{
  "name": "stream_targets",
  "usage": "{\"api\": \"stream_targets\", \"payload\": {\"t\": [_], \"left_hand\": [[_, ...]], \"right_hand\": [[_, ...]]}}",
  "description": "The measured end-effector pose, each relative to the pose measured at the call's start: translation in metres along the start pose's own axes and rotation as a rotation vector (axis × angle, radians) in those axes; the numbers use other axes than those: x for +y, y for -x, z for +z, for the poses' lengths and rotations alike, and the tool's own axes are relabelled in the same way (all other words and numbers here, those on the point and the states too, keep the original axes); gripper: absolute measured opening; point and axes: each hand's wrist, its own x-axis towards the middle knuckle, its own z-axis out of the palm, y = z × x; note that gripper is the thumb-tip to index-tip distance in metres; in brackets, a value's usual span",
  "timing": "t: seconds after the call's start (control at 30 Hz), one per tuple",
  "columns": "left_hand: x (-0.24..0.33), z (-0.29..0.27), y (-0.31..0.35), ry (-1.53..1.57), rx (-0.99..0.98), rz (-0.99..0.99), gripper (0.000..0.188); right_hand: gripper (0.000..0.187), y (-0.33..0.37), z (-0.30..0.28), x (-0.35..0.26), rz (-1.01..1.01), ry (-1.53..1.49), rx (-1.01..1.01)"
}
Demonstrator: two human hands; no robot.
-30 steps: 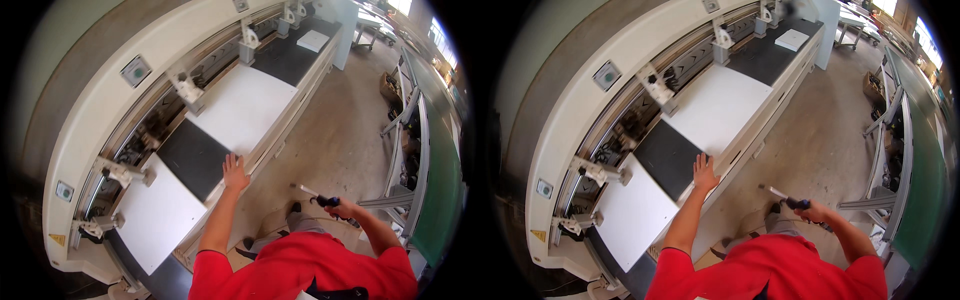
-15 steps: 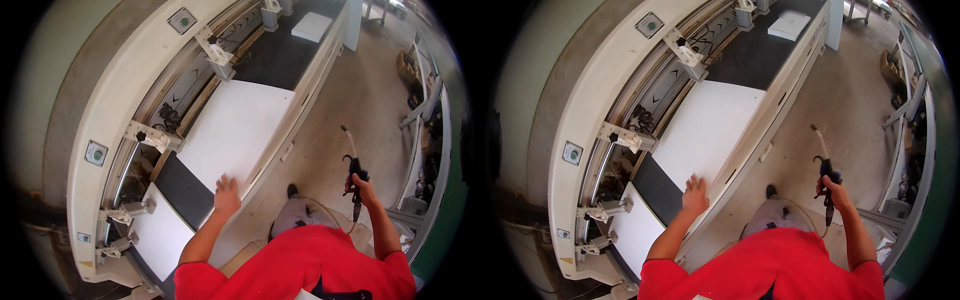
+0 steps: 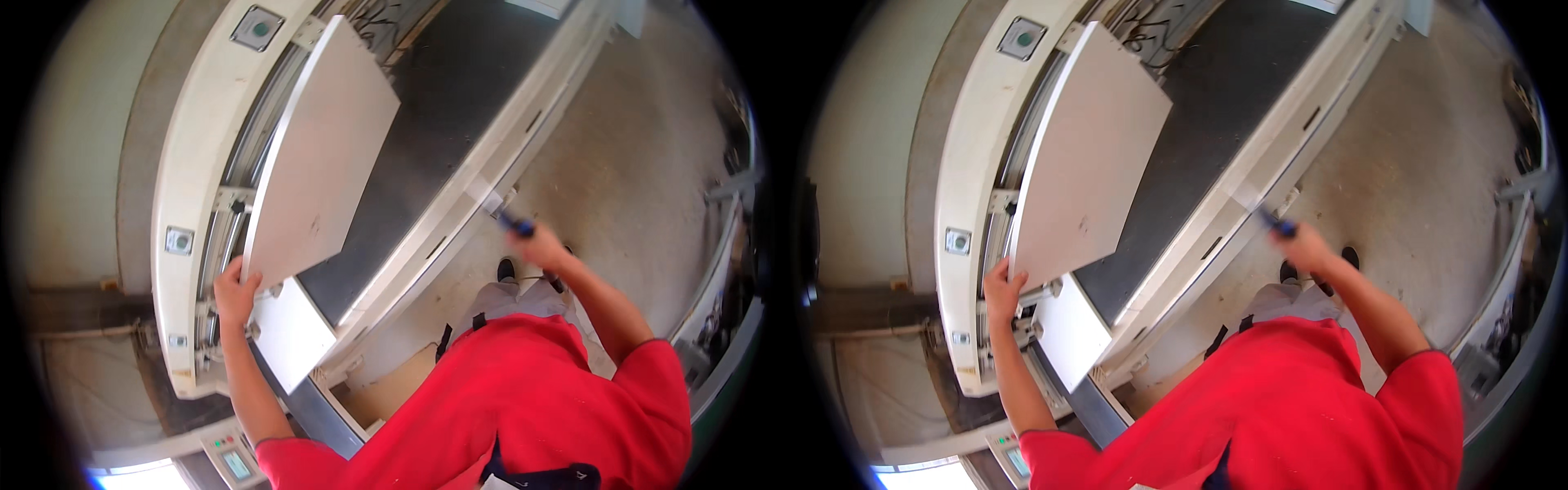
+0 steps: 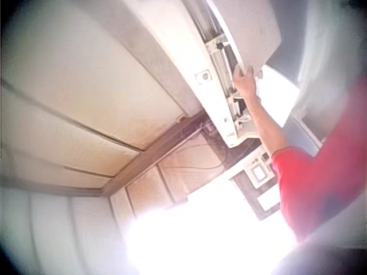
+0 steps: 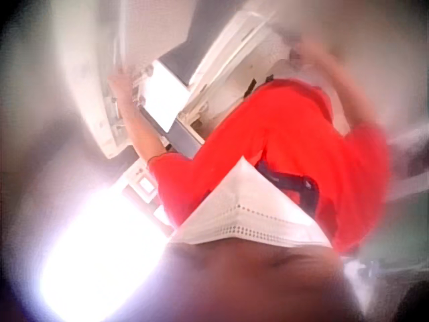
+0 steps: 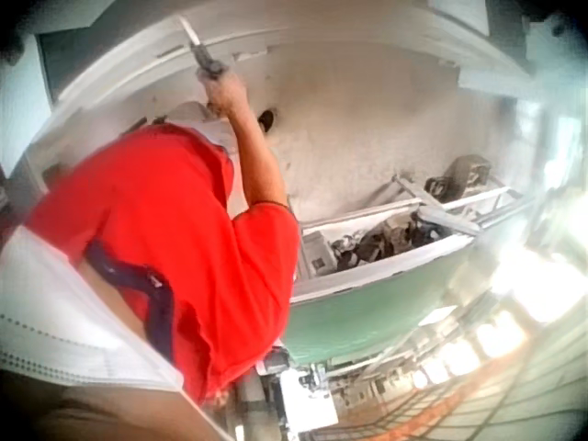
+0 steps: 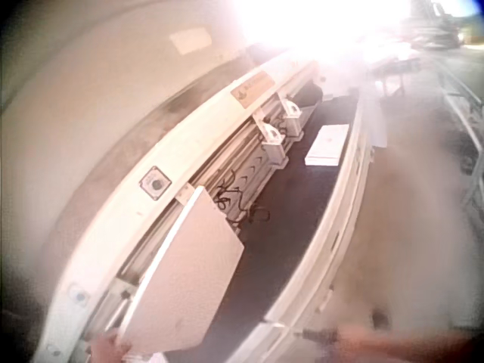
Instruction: The person loads white rectangular panels onto an edge banding machine, secures them with clamps, and uses a pneumatic tool to process the edges. The person then removes the finished panels and stacks them on a nearby table.
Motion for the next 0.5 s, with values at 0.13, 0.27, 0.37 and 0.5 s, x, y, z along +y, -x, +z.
{"api": "stream_targets", "payload": {"t": [0.13,0.27,0.37,0.5], "left_hand": [[0.011,0.007,0.001,0.12,-0.023,-0.042,0.033],[0.022,0.017,0.019,0.099,-0.011,-0.155,0.032],[0.019,0.029,0.028,0.093,0.017,-0.162,0.033],[0.042,0.043,0.047,0.088,0.04,-0.209,0.036]], "right_hand": [[0.033,0.013,-0.043,0.011,-0.094,0.122,-0.128],[0.033,0.013,-0.082,0.032,-0.052,0.104,-0.138],[0.031,-0.016,-0.11,0.068,0.097,-0.246,-0.053],[0.029,0.017,-0.129,0.043,-0.114,-0.114,-0.199]]}}
